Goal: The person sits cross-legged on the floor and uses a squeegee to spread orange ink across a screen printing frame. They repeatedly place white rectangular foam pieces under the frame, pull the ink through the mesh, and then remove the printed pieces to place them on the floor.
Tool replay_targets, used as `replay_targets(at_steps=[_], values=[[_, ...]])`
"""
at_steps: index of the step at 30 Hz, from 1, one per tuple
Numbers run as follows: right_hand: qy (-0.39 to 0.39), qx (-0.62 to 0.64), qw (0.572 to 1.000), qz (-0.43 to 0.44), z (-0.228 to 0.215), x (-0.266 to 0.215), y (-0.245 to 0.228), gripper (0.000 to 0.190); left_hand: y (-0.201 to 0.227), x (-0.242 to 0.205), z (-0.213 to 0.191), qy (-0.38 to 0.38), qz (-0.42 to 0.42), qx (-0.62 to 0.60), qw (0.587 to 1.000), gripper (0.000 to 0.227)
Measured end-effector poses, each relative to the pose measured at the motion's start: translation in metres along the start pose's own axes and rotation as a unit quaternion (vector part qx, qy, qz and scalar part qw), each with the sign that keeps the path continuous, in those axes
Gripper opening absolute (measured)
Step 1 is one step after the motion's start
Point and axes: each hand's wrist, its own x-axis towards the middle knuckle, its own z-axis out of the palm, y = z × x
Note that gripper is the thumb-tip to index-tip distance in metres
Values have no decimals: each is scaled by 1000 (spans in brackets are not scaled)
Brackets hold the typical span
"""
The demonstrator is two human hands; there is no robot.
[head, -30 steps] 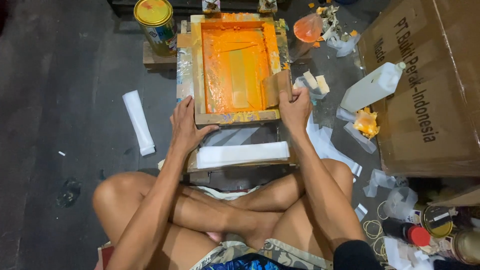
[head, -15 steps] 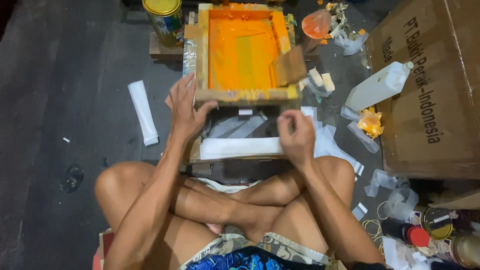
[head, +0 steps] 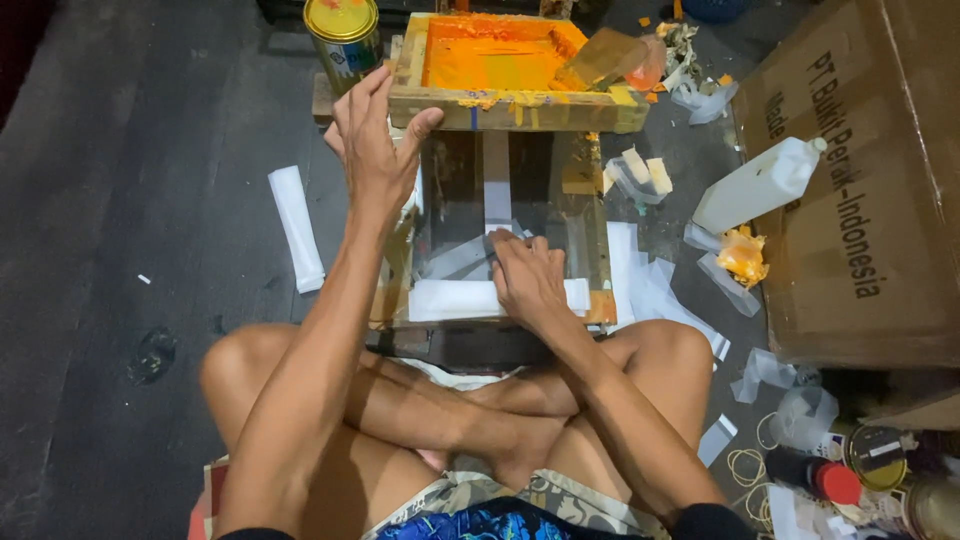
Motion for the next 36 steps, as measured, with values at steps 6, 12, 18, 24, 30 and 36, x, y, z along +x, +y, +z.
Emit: replay_targets(at_steps=[6,12,18,24,30,36], values=[[3,-15,999,44,-2,11,2,36,-7,1,3,0,-1,18,1000,81],[5,-62,997,35,24,20,17,32,-2,-1,-3,-3,10,13,1000,79],[63,125,979,-150,-15,-2,32,18,-5,-10,-16,-55,-21,18,998,86],[-32,314,948,-39,-154,-41,17,19,-24,-40,-24,-138,-54,11,989,77],[-4,338,941,-7,-187,-57,21,22,-35,-78,-11,-170,-50,39,983,77],[38,359,933,-7,-185,-47,15,20,-51,-103,5,-191,-66,53,978,63]])
